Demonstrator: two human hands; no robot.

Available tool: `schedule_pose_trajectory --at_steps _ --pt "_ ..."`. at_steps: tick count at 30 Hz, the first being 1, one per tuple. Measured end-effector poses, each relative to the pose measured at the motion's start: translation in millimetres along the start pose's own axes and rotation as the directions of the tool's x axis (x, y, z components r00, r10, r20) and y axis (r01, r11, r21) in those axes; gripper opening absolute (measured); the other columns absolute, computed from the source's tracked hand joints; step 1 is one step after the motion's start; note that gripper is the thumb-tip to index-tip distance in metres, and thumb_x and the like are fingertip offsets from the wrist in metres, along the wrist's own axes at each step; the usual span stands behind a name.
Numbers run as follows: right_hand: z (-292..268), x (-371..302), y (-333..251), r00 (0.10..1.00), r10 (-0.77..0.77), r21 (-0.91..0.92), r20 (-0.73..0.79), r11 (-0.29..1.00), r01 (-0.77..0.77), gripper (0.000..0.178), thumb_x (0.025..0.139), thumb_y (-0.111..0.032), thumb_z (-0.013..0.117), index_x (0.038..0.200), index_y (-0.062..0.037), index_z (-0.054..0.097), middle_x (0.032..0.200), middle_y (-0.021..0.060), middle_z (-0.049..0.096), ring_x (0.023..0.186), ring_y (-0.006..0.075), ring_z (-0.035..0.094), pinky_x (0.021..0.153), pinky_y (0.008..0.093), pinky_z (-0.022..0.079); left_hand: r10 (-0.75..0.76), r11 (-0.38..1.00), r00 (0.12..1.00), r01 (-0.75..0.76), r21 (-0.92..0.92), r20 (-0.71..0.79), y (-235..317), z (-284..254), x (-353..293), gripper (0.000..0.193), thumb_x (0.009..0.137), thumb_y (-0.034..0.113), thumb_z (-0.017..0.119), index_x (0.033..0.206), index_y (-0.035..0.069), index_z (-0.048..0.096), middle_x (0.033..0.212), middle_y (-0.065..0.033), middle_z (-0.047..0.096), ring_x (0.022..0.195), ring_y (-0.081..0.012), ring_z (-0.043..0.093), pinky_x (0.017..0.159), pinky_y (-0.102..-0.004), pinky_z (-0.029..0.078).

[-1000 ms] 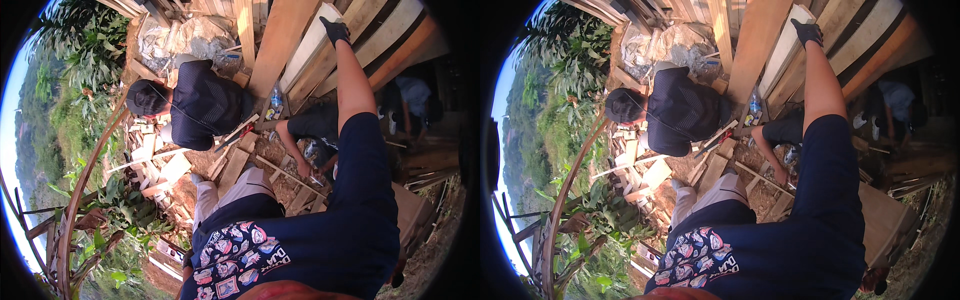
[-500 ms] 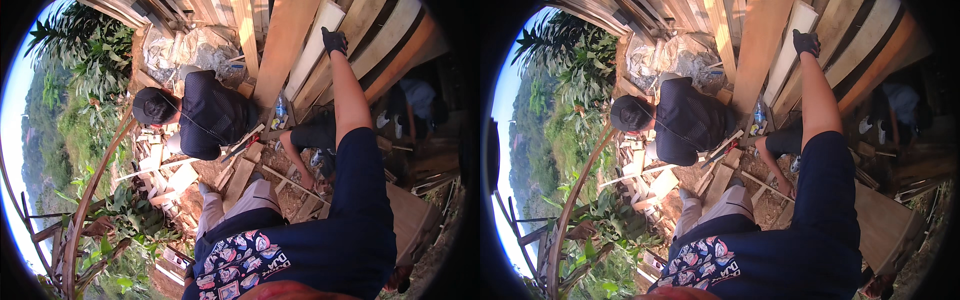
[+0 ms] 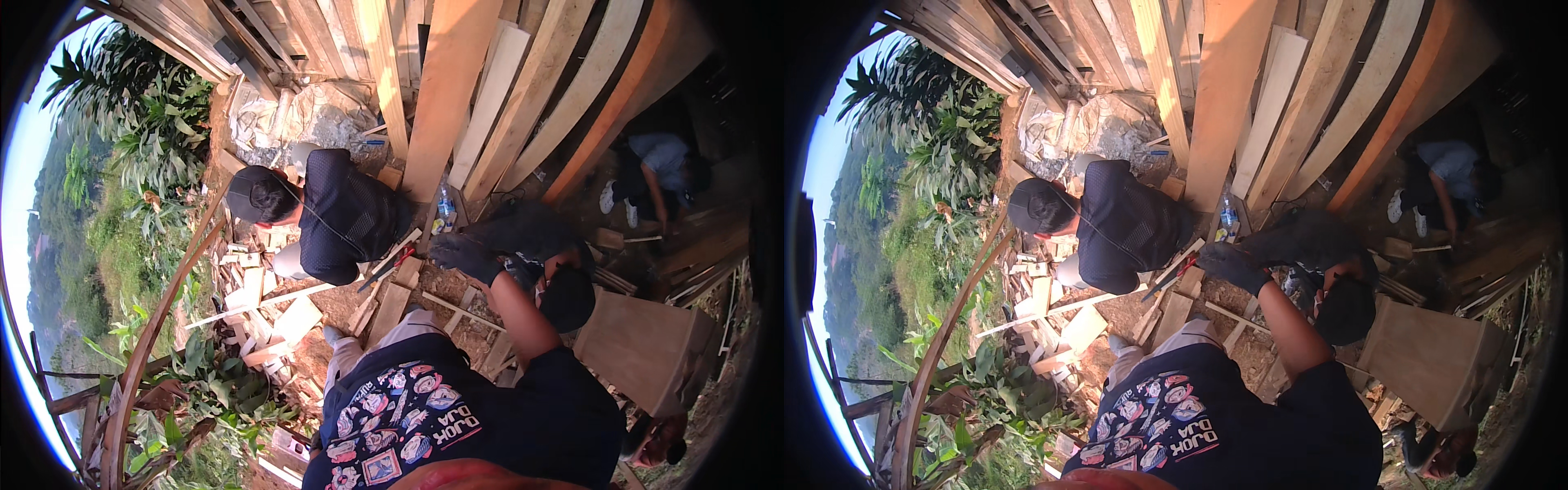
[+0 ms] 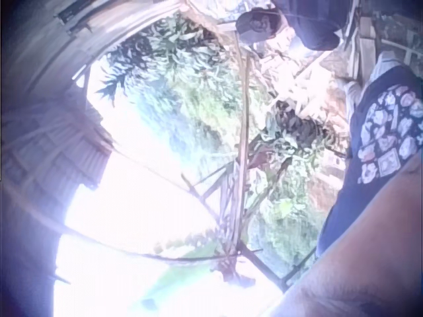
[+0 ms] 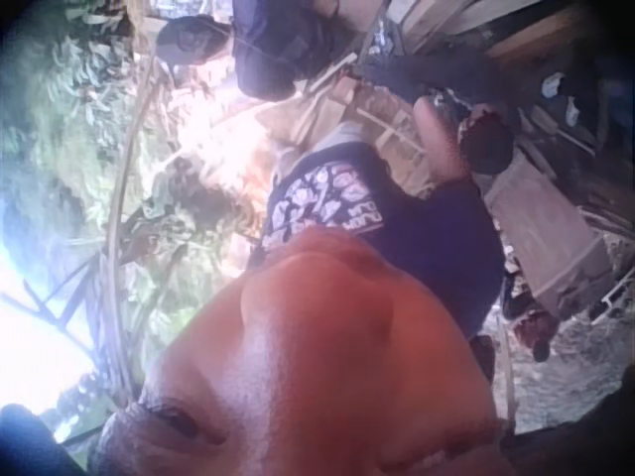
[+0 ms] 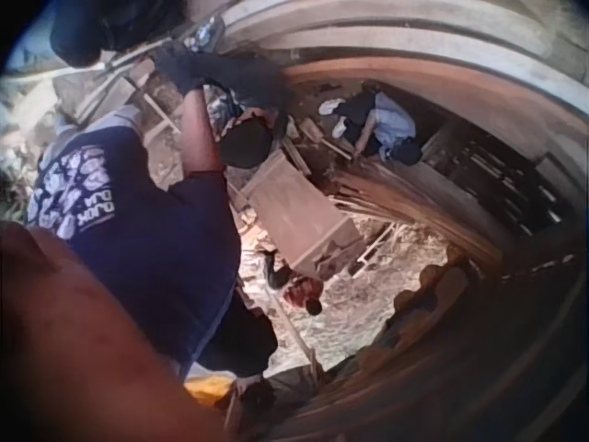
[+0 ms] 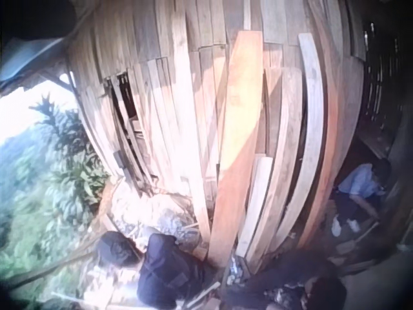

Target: The person uses a hand saw to cut a long wooden plank resting on a wooden frame. After sawing through the plank, the person lifts the cut piece and places it on a nearby pile of wood.

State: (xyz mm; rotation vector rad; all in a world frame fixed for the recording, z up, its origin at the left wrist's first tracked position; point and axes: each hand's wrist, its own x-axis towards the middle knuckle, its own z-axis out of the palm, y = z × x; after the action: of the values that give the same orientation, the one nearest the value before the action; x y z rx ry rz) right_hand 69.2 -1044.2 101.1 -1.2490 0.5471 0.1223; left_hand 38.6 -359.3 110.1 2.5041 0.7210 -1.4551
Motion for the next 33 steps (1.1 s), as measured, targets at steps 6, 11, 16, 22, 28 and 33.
schedule_pose_trajectory --at_steps 6,11,16,22,28,33 --pt "108.2 -26.8 -7.8 0.977 0.183 0.171 -0.11 0.972 -0.162 0.025 0.106 -0.024 0.07 0.122 -0.0047 0.071 0.125 0.008 0.074 0.116 0.0188 0.07 0.093 0.0359 0.058 0.071 0.997 0.997 -0.071 -0.005 0.008 5.4 -13.3 21.4 0.062 0.099 0.061 0.065 0.12 0.004 0.078 0.105 -0.0114 0.082 0.09 -0.0269 0.078 0.081 -0.0436 0.061" --pt "109.0 -18.7 17.4 0.958 -0.209 -0.5 0.195 0.819 0.28 0.04 0.102 -0.027 0.075 0.131 -0.0001 0.067 0.123 0.0116 0.073 0.117 0.0211 0.071 0.096 0.0341 0.057 0.031 0.999 0.995 -0.029 -0.022 0.091 35.8 -28.2 56.7 0.062 0.099 0.061 0.065 0.12 0.004 0.078 0.105 -0.0112 0.082 0.089 -0.0266 0.078 0.08 -0.0434 0.061" --pt "127.3 -49.5 -36.6 0.969 -0.016 -0.76 0.245 0.618 0.202 0.055 0.099 -0.043 0.076 0.135 -0.0024 0.068 0.127 0.015 0.074 0.12 0.0282 0.071 0.101 0.0391 0.056 0.378 0.925 0.926 -0.378 0.034 0.027 29.2 -24.1 84.5 0.057 0.1 0.061 0.063 0.115 0.008 0.08 0.098 -0.0079 0.081 0.081 -0.0206 0.076 0.072 -0.0389 0.06" --pt "125.7 -56.5 -35.6 0.99 0.073 -0.551 0.12 0.834 0.005 0.055 0.099 -0.046 0.076 0.134 -0.0049 0.069 0.114 0.0096 0.077 0.097 0.0185 0.075 0.083 0.0346 0.06 0.292 0.955 0.956 -0.29 -0.069 0.03 15.3 -18.6 82.4 0.056 0.1 0.06 0.063 0.113 0.008 0.08 0.096 -0.0062 0.081 0.082 -0.019 0.075 0.072 -0.0375 0.06" --pt "84.5 -50.5 -46.7 0.969 0.181 -0.213 0.167 0.966 -0.144 0.041 0.108 -0.026 0.071 0.14 -0.0018 0.062 0.122 0.009 0.072 0.101 0.0163 0.073 0.085 0.0327 0.061 0.119 0.959 0.983 -0.078 -0.273 0.136 -5.3 -6.8 58.1 0.056 0.102 0.059 0.065 0.125 0.009 0.076 0.111 -0.0075 0.08 0.096 -0.0214 0.076 0.078 -0.0392 0.06" --pt "70.9 -47.5 -74.3 1.0 0.01 -0.122 0.025 0.992 -0.006 0.024 0.106 -0.025 0.071 0.121 -0.0067 0.067 0.101 0.0039 0.072 0.081 0.0132 0.07 0.071 0.0285 0.058 0.045 0.938 0.977 0.031 -0.346 0.209 -36.5 15.9 65.1 0.058 0.105 0.057 0.062 0.134 0.008 0.071 0.125 -0.009 0.078 0.105 -0.0239 0.075 0.083 -0.0418 0.061"
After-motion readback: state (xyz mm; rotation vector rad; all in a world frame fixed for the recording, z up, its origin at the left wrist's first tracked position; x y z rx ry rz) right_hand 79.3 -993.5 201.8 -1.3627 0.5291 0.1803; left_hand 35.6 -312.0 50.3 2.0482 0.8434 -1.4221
